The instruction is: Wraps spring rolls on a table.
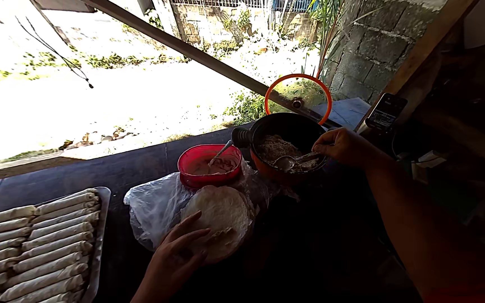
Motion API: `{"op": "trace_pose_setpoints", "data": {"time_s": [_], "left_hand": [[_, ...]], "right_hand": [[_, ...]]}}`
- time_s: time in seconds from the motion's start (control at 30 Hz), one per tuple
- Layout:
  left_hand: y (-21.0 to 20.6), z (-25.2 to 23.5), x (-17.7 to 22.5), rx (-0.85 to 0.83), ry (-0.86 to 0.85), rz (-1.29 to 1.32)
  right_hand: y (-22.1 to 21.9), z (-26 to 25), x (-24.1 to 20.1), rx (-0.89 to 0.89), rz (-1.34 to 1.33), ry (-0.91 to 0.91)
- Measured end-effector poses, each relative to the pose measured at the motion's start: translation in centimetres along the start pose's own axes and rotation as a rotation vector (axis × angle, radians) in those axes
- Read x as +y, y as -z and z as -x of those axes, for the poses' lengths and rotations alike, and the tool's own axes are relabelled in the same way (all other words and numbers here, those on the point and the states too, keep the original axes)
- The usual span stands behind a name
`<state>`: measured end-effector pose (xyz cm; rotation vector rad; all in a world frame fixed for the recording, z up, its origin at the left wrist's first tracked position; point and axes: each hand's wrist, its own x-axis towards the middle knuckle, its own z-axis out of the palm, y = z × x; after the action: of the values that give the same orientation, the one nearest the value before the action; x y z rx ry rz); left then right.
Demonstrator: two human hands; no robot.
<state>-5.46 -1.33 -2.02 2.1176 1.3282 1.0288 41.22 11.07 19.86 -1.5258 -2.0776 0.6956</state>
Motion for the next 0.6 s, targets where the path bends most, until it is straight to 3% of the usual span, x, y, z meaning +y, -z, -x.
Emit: {"op": "trace_pose_setpoints", "data": {"time_s": [0.47,0.6], "left_hand": [[-0.1,0.1,-0.1,0.005,0.003,-0.001],[-0.1,0.1,0.0,0.004,0.015,-0.005]], "right_hand": [[-0.3,-0.1,1.2,0.024,-0.070,-0.010],[-0.1,-0.3,2.5,-0.015,-0.263,-0.055]]}}
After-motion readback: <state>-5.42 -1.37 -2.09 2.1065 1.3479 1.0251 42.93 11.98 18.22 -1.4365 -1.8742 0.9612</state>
